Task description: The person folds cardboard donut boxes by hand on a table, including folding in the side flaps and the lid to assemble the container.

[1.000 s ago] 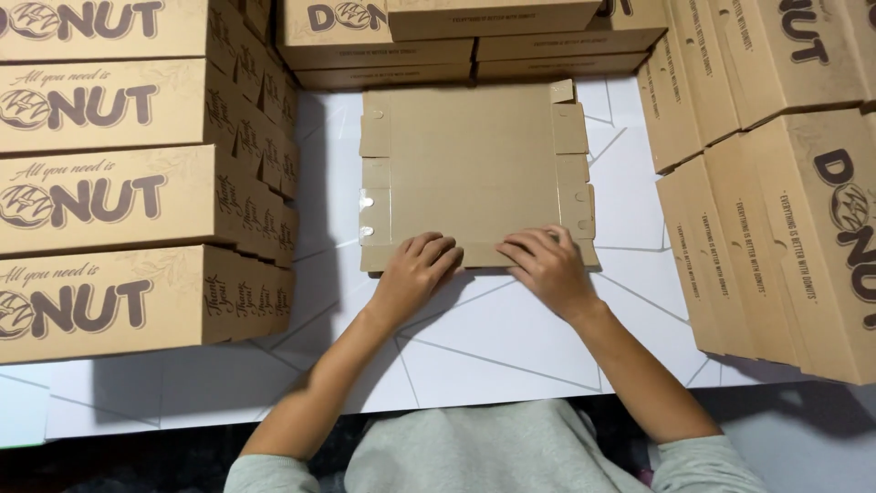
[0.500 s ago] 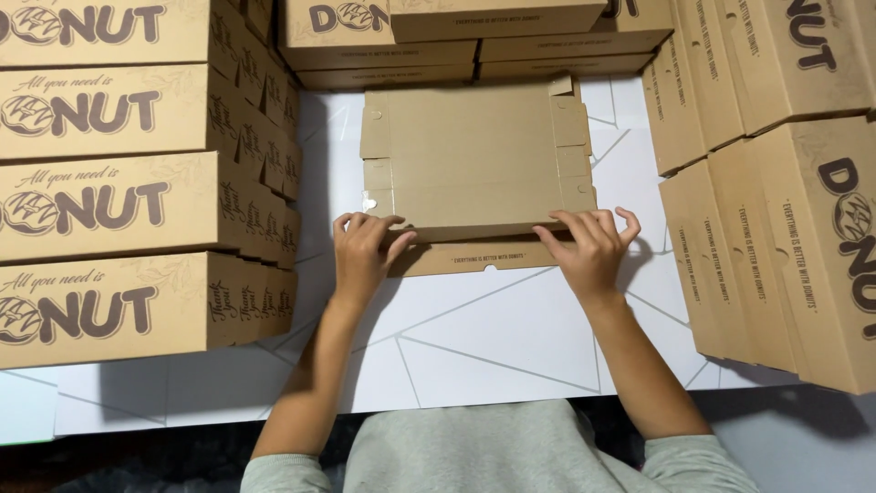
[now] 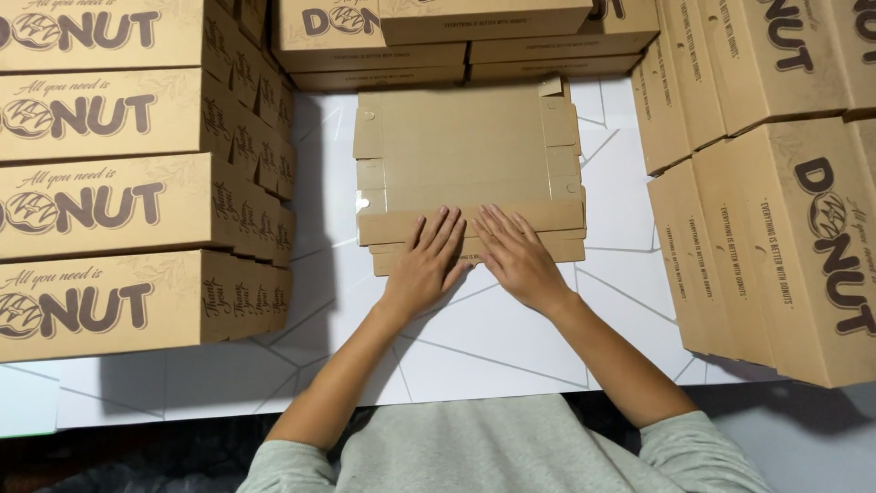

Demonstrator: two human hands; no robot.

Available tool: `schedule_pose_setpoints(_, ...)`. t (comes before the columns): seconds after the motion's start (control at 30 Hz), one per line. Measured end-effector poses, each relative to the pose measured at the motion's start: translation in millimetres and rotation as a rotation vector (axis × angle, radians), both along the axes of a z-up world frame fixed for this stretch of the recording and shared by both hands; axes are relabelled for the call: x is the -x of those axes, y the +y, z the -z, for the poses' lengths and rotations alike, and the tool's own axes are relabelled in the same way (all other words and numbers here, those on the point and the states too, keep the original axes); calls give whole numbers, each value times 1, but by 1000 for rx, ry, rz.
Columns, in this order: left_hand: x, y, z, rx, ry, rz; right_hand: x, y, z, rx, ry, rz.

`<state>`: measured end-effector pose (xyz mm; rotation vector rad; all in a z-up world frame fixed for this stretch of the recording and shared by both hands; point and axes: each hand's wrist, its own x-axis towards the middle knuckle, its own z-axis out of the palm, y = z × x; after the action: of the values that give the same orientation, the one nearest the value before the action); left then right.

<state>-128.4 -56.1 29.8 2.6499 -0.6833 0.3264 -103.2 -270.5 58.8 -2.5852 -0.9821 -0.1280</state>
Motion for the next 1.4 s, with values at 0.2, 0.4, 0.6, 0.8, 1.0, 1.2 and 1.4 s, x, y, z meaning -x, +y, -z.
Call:
schedule_pose_setpoints(0.2,-4,22,4,-44,123,-268,-8,-25,-13,97,182,219)
schedule_pose_setpoints(0.4,-20,5,10,-111,143,-133,-28,-27,-20,133,224,247)
schedule_pose_setpoints(0.6,-41,-10,10,-100,115,-55,-31,21,-16,182,165,-2)
schedule_pose_setpoints(0.8,-25,-3,12,-147,146,-21,-25,8,-19,180,244,26)
schedule_pose_setpoints(1.0,-17,5,7,-106,68,43,-29,0,-14,101,130,54)
schedule_pose_setpoints(1.2,-21,0,10,-75,55,30,-26,-6,0,12,112,-84)
schedule_pose_setpoints(1.4,-21,2,12,-107,74,-18,-25,-8,-12,25,233,-56)
